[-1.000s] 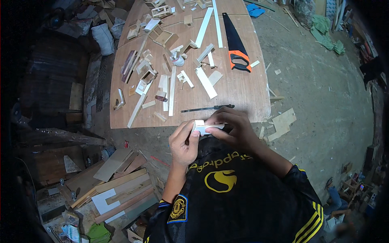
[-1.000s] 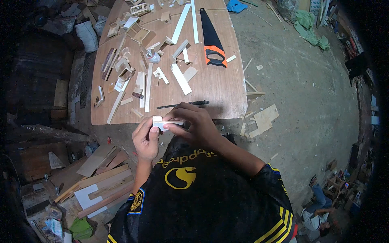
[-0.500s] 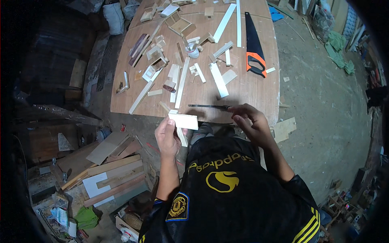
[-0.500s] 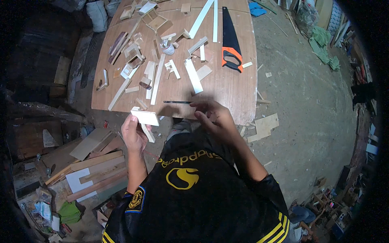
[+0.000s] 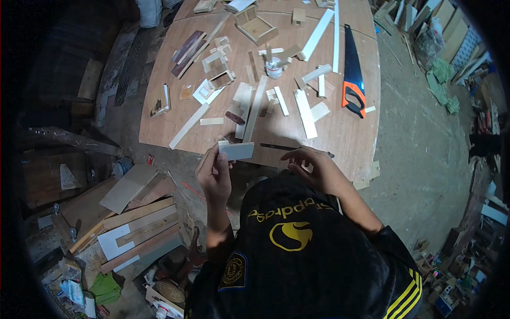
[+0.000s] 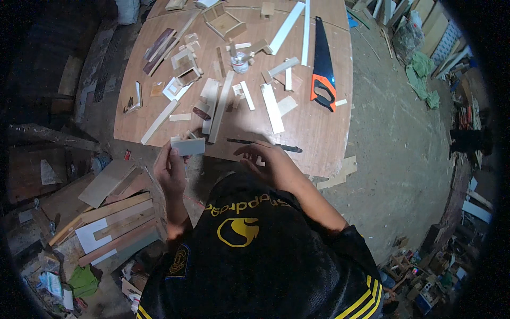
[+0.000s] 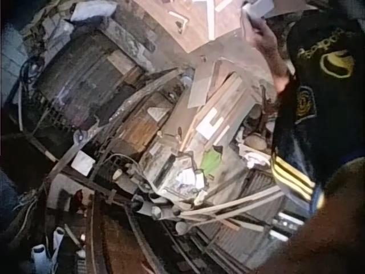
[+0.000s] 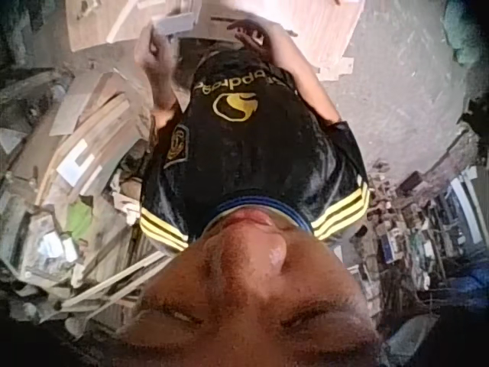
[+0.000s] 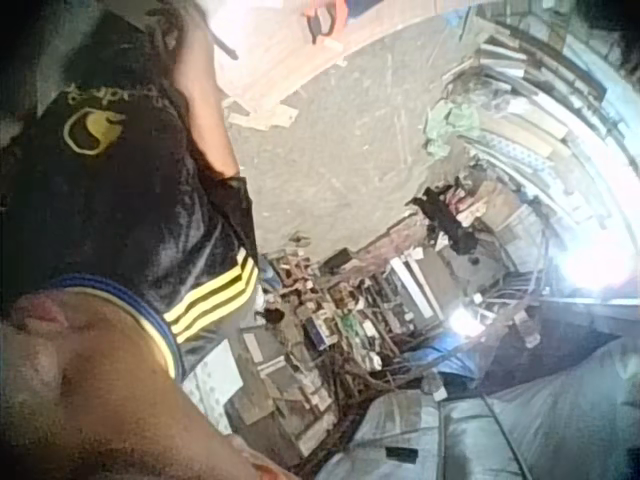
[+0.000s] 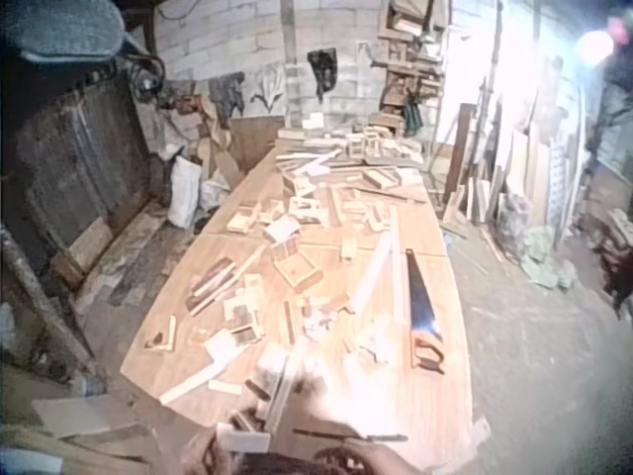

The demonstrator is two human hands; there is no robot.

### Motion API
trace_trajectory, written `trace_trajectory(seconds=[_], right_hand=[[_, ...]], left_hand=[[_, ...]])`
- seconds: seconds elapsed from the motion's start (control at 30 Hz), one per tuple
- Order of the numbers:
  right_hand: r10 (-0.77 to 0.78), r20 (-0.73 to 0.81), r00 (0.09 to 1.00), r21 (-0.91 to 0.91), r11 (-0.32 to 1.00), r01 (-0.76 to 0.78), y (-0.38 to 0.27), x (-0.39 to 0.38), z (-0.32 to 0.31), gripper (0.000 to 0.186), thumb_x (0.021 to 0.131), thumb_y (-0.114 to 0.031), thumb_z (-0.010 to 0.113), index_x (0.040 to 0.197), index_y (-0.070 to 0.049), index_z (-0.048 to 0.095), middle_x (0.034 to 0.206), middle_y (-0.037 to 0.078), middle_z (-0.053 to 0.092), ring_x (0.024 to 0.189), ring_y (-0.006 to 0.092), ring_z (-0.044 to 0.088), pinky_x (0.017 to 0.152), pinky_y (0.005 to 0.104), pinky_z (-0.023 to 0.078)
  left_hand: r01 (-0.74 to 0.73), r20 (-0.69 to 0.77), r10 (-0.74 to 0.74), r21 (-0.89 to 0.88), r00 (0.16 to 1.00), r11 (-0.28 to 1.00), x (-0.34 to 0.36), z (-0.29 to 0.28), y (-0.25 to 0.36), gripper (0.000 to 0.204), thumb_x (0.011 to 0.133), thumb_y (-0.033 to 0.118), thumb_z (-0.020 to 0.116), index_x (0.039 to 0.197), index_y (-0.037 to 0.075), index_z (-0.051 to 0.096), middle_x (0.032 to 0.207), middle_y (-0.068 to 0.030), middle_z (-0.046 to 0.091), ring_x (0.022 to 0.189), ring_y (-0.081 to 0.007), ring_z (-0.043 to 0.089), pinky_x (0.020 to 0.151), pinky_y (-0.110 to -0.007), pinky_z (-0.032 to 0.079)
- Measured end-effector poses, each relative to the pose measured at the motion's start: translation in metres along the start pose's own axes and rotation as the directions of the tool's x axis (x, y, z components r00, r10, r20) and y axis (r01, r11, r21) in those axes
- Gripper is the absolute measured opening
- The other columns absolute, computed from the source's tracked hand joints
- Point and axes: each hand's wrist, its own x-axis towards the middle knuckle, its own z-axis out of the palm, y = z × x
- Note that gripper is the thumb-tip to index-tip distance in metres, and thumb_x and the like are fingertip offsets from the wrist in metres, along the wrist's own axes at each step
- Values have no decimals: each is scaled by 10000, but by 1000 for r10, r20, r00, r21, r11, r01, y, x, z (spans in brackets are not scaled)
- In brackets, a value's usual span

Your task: Assembling and sanding small wooden pieces in a workshop environment.

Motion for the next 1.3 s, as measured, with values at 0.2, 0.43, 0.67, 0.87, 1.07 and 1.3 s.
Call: trace_trajectory(seconds=[0.2,0.43,0.67,0.87,1.07,1.3], right_hand=[[64,83,994,-47,997,-61,15,68,20,246,860,-56,635,1105,-49,653,835,91,628,773,178,615,729,308,471],[112,-237,965,2,993,-115,35,174,8,218,921,-166,606,1095,-55,677,966,52,688,840,123,611,744,280,478],[169,-507,845,-505,737,-449,90,260,6,389,853,-298,666,1152,-51,635,770,162,698,721,267,703,664,375,535],[216,116,969,196,952,-236,41,239,52,308,872,-193,708,1095,12,653,995,71,704,781,139,643,720,286,511],[292,-104,951,122,952,-280,72,215,72,163,840,-104,723,980,-24,700,980,60,634,842,114,581,701,247,475],[-316,-408,856,-355,919,170,64,194,50,200,739,5,722,926,-68,724,896,88,559,820,235,589,710,302,484]], left_hand=[[204,-31,-215,-210,976,956,29,-34,-39,262,1003,162,459,1077,-37,612,775,-37,614,643,-78,548,577,-214,441],[301,7,-306,-201,952,932,67,-58,-81,268,1009,181,460,1054,-31,617,786,-41,621,661,-84,553,591,-230,450],[345,129,-325,-203,937,916,103,-46,-119,273,995,185,525,1126,-34,620,824,-61,656,696,-96,629,611,-240,492],[379,102,-365,-255,926,890,116,-18,-129,286,974,149,536,1154,-63,603,831,-73,653,682,-99,643,592,-254,516],[638,267,-588,-452,764,624,111,4,-186,341,1010,307,483,1054,17,657,705,-4,599,580,-59,540,536,-216,447],[507,132,-523,141,842,851,96,-4,-288,335,945,171,512,1109,-100,619,995,-250,677,927,-313,673,812,-386,521]])
